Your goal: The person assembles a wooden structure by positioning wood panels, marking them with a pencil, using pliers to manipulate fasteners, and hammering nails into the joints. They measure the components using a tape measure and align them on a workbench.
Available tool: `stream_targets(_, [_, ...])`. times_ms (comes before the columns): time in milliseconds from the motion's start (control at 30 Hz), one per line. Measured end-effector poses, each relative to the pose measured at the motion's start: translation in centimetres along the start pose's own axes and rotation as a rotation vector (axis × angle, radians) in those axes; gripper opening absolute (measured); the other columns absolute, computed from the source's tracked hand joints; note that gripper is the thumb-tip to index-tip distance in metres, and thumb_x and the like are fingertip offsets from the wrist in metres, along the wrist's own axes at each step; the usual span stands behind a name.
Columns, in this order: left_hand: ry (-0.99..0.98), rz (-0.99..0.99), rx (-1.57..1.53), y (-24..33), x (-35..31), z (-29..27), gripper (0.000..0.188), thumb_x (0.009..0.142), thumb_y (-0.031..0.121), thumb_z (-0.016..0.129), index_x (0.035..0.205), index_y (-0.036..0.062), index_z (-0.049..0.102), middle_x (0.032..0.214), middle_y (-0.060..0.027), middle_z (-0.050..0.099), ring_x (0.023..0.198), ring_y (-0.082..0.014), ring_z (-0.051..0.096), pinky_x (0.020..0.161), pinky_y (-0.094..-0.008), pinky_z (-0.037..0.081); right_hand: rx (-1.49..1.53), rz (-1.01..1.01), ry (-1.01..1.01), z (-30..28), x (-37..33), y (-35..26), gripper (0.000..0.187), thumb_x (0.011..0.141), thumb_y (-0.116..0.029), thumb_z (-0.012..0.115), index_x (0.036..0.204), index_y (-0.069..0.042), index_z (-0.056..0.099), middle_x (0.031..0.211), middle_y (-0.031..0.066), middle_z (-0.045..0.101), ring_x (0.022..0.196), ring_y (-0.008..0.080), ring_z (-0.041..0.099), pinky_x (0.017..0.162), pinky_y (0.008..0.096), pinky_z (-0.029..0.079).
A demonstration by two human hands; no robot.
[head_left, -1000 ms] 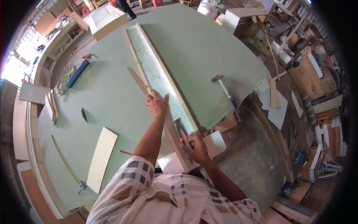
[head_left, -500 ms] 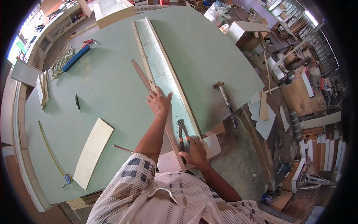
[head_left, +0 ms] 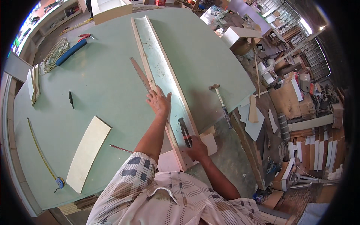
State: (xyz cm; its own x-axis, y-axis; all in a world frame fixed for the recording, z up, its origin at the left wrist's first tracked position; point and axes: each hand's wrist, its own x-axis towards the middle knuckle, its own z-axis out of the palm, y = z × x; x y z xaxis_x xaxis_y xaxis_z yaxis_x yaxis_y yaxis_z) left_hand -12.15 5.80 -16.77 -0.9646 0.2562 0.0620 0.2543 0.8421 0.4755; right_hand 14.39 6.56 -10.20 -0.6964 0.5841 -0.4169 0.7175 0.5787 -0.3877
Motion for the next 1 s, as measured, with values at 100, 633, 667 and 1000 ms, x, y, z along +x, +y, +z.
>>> stream_targets(100, [-0.023, 0.003, -0.112, -0.2, 0.0, 0.0, 0.082, 0.085, 0.051, 0.072, 0.149, 0.0103, 0.042, 0.142, -0.0233, 0.045, 0.132, -0.0456, 0.039, 0.109, -0.0569, 0.031, 0.524, 0.192, -0.234, -1.4, 0.4, 1.5, 0.045, 0.079, -0.024, 0.062, 0.118, -0.001, 0.061, 0.106, 0.0152, 0.065, 0.097, 0.0311, 0.065, 0.089, 0.0476, 0.055])
stream_targets(633, [-0.03, -0.025, -0.172, -0.8, 0.3, 0.2, 0.08, 0.087, 0.048, 0.072, 0.15, 0.008, 0.042, 0.149, -0.0288, 0.04, 0.139, -0.0522, 0.033, 0.114, -0.0618, 0.024, 0.468, 0.342, -0.685, -7.2, 3.6, 2.4, 0.036, 0.09, -0.014, 0.064, 0.123, -0.002, 0.062, 0.105, 0.0114, 0.073, 0.093, 0.0234, 0.073, 0.082, 0.0397, 0.058])
stream_targets(667, [-0.041, -0.017, -0.168, -0.8, 0.2, 0.2, 0.08, 0.087, 0.047, 0.072, 0.15, 0.0081, 0.042, 0.148, -0.0287, 0.041, 0.139, -0.0521, 0.034, 0.115, -0.0617, 0.025, 0.403, 0.306, -0.73, -7.7, 4.0, 2.1, 0.039, 0.088, -0.015, 0.065, 0.124, -0.001, 0.062, 0.105, 0.0117, 0.073, 0.093, 0.0233, 0.072, 0.082, 0.0405, 0.059])
stream_targets(1000, [-0.092, -0.026, -0.184, -0.4, 0.1, -1.1, 0.075, 0.088, 0.045, 0.071, 0.148, 0.0099, 0.044, 0.147, -0.0273, 0.043, 0.137, -0.0493, 0.035, 0.115, -0.0589, 0.024, 0.115, 0.358, -0.825, -11.2, 7.9, -3.7, 0.031, 0.088, -0.017, 0.065, 0.114, 0.0, 0.063, 0.099, 0.0141, 0.071, 0.087, 0.0283, 0.073, 0.075, 0.0514, 0.06])
